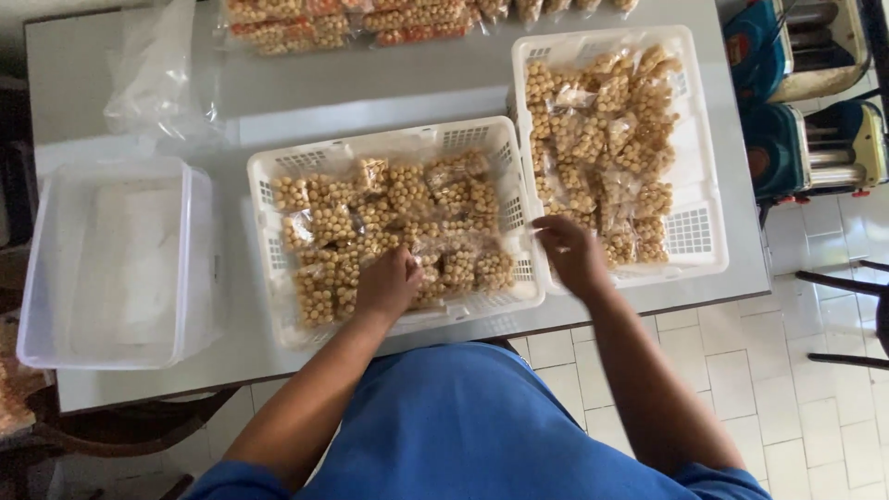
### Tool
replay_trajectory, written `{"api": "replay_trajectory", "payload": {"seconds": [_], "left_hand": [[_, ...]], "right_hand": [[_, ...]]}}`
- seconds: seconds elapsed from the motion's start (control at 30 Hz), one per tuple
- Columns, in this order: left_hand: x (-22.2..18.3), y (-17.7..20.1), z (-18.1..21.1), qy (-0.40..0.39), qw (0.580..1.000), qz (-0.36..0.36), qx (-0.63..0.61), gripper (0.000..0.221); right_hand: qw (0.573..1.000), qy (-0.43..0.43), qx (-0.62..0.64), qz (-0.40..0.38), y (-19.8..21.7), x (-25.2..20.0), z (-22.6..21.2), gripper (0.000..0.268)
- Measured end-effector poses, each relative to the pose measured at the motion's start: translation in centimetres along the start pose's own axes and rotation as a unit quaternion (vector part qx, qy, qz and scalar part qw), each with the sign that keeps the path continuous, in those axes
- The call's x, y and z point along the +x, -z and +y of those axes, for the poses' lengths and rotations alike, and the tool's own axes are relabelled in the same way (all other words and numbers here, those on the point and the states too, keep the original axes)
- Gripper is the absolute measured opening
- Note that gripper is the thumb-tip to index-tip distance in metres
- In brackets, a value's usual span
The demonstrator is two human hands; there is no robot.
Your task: The person organizes small plastic bags of round beige food items by picking them up from a table and placing them into white plastic baskets.
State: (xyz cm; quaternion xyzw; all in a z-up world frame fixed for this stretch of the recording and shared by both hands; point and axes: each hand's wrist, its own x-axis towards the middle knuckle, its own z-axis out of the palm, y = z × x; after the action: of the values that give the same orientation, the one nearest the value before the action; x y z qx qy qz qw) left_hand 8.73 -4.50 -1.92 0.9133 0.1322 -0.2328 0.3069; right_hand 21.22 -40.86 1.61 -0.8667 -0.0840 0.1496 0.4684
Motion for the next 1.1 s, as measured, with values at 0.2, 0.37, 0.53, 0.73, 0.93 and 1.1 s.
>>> {"api": "replay_trajectory", "payload": {"seconds": [0.2,0.37,0.53,0.73,0.93,1.1], "left_hand": [[1.7,-3.5,-3.2,-0.243,0.926,0.165,0.236,0.017],[-2.1,1.1,0.9,-0.128,0.972,0.021,0.198,0.032],[-2.8,0.2,-0.3,-0.126,0.973,0.046,0.187,0.036],[-4.1,0.0,-1.5,-0.142,0.974,0.029,0.175,0.043],[-5.1,-0.6,-2.0,-0.140,0.975,0.062,0.162,0.038],[-4.6,-0.9,-2.8,-0.153,0.974,0.098,0.133,0.034]], "right_hand": [[0.978,-0.097,-0.166,0.081,6.0,3.1,10.9,0.045],[0.952,-0.123,-0.280,0.002,4.8,4.4,3.6,0.101],[0.921,-0.122,-0.361,-0.080,2.9,7.2,-1.0,0.132],[0.874,-0.097,-0.462,-0.116,1.9,10.8,2.2,0.131],[0.861,-0.084,-0.498,-0.053,1.9,12.6,5.0,0.077],[0.893,-0.072,-0.442,0.043,3.3,13.1,11.3,0.045]]}}
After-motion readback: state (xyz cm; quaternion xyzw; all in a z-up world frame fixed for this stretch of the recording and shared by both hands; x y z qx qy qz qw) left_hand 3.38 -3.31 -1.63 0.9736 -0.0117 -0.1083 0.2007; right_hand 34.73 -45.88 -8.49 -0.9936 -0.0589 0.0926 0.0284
